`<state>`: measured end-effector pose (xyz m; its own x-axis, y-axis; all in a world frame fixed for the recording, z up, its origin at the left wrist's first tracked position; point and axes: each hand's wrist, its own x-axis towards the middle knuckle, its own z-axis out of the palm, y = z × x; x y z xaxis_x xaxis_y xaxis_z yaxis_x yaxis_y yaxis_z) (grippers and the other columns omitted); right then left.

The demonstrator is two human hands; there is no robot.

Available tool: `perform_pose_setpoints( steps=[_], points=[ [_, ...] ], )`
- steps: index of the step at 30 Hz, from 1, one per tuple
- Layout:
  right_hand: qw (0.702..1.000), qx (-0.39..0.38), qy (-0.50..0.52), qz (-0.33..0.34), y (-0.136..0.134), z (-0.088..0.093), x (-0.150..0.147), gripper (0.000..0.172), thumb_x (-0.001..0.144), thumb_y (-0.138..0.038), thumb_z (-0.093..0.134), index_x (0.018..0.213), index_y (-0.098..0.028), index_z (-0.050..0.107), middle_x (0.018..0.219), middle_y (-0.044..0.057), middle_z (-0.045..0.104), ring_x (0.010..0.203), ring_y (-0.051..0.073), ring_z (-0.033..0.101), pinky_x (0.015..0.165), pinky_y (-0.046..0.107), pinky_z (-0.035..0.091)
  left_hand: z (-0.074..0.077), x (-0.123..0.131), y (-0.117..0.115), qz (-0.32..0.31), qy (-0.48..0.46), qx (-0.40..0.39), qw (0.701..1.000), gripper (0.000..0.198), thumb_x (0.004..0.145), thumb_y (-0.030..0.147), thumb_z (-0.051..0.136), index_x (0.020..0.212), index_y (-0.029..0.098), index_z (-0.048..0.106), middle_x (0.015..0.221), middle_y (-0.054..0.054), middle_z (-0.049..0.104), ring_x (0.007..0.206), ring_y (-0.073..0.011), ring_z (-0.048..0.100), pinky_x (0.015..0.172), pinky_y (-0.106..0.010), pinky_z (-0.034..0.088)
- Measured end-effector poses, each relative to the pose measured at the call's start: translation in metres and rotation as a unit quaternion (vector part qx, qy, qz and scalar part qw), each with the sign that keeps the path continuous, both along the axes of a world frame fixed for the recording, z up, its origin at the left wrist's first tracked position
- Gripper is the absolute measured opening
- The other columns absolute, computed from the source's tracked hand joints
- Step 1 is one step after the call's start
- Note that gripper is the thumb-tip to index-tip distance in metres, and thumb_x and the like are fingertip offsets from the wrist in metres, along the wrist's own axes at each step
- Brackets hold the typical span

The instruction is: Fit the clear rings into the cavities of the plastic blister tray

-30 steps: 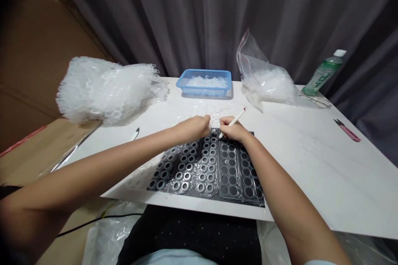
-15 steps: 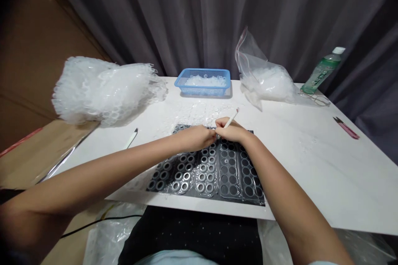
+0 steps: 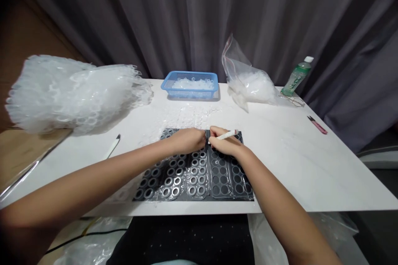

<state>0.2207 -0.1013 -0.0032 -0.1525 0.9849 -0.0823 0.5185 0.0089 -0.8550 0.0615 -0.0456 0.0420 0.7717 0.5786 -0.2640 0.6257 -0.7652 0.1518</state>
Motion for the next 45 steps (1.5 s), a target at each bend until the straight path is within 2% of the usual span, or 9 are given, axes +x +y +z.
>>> perform_pose_setpoints(
  steps=[4, 6, 9, 14, 26, 29, 37, 40, 45],
  points=[
    [1.0, 0.005, 0.005, -0.015, -0.001, -0.003, 0.001, 0.006, 0.073, -0.019, 0.045, 0.07, -0.022, 0.04, 0.064, -0.004, 0.057, 0.059, 0.012, 0.053, 0.05, 0.022, 0.035, 0.013, -0.014, 0.016, 0.057, -0.11, -0.108, 0.986, 0.025, 0.083, 0.027, 0.039, 0.082, 0.013, 0.061, 0.071, -0.004, 0.064, 0.062, -0.0137, 0.055, 0.057, -0.024, 0.04],
    [0.999, 0.003, 0.03, -0.027, -0.001, -0.005, 0.002, 0.005, 0.073, -0.019, 0.045, 0.07, -0.021, 0.042, 0.067, -0.003, 0.059, 0.061, 0.013, 0.055, 0.052, 0.022, 0.037, 0.017, -0.02, 0.018, 0.077, -0.131, -0.113, 0.982, 0.027, 0.083, 0.027, 0.037, 0.081, 0.014, 0.06, 0.07, -0.003, 0.063, 0.061, -0.0131, 0.054, 0.058, -0.024, 0.039],
    [0.997, -0.012, 0.069, -0.027, -0.003, -0.008, 0.001, 0.007, 0.071, -0.017, 0.045, 0.067, -0.021, 0.041, 0.068, -0.003, 0.061, 0.063, 0.014, 0.059, 0.052, 0.022, 0.04, 0.015, -0.023, 0.013, 0.036, -0.099, -0.073, 0.992, 0.024, 0.083, 0.028, 0.041, 0.088, 0.015, 0.061, 0.073, -0.004, 0.064, 0.063, -0.0146, 0.055, 0.058, -0.025, 0.038],
    [0.999, -0.016, 0.048, -0.002, -0.006, -0.007, 0.0, 0.008, 0.07, -0.016, 0.044, 0.065, -0.021, 0.042, 0.063, -0.003, 0.062, 0.061, 0.014, 0.059, 0.05, 0.022, 0.037, 0.002, -0.014, -0.004, -0.049, -0.022, -0.009, 0.999, 0.022, 0.084, 0.03, 0.045, 0.091, 0.019, 0.063, 0.073, -0.006, 0.065, 0.061, -0.0171, 0.056, 0.056, -0.027, 0.039],
    [0.996, 0.05, -0.07, 0.015, -0.012, 0.006, -0.004, 0.012, 0.071, -0.017, 0.044, 0.061, -0.02, 0.037, 0.059, -0.003, 0.053, 0.057, 0.012, 0.044, 0.05, 0.025, 0.026, 0.002, 0.007, -0.017, -0.096, 0.083, 0.081, 0.989, 0.021, 0.081, 0.024, 0.049, 0.083, 0.015, 0.067, 0.076, -0.01, 0.067, 0.071, -0.0231, 0.064, 0.059, -0.03, 0.044],
    [0.996, 0.047, -0.072, 0.015, -0.014, 0.005, -0.003, 0.013, 0.071, -0.018, 0.044, 0.061, -0.02, 0.037, 0.06, -0.003, 0.052, 0.057, 0.012, 0.044, 0.051, 0.026, 0.026, 0.009, 0.004, -0.014, -0.063, 0.081, 0.064, 0.993, 0.021, 0.082, 0.027, 0.048, 0.085, 0.015, 0.065, 0.074, -0.009, 0.066, 0.068, -0.0216, 0.062, 0.058, -0.029, 0.042],
    [1.0, 0.019, -0.022, -0.008, -0.017, 0.0, -0.001, 0.014, 0.072, -0.019, 0.048, 0.062, -0.021, 0.037, 0.061, -0.002, 0.055, 0.058, 0.013, 0.048, 0.05, 0.025, 0.03, 0.035, -0.022, 0.007, 0.028, -0.022, 0.069, 0.997, 0.027, 0.086, 0.029, 0.039, 0.091, 0.012, 0.059, 0.071, -0.008, 0.063, 0.059, -0.0155, 0.054, 0.054, -0.026, 0.034],
    [1.0, 0.01, -0.011, -0.011, -0.018, 0.0, 0.0, 0.013, 0.072, -0.017, 0.047, 0.063, -0.021, 0.038, 0.061, -0.002, 0.058, 0.058, 0.013, 0.051, 0.05, 0.024, 0.032, 0.03, -0.027, 0.007, 0.04, -0.004, 0.071, 0.997, 0.028, 0.085, 0.029, 0.04, 0.096, 0.01, 0.056, 0.075, -0.011, 0.063, 0.062, -0.0188, 0.056, 0.053, -0.027, 0.035],
    [1.0, 0.012, 0.018, -0.005, -0.019, -0.001, 0.0, 0.013, 0.071, -0.015, 0.046, 0.061, -0.021, 0.04, 0.06, -0.002, 0.059, 0.057, 0.014, 0.055, 0.051, 0.024, 0.037, 0.013, -0.028, -0.003, -0.025, -0.031, 0.007, 0.999, 0.024, 0.081, 0.024, 0.047, 0.103, 0.012, 0.048, 0.081, -0.009, 0.063, 0.066, -0.0181, 0.056, 0.055, -0.026, 0.036]
  ],
)
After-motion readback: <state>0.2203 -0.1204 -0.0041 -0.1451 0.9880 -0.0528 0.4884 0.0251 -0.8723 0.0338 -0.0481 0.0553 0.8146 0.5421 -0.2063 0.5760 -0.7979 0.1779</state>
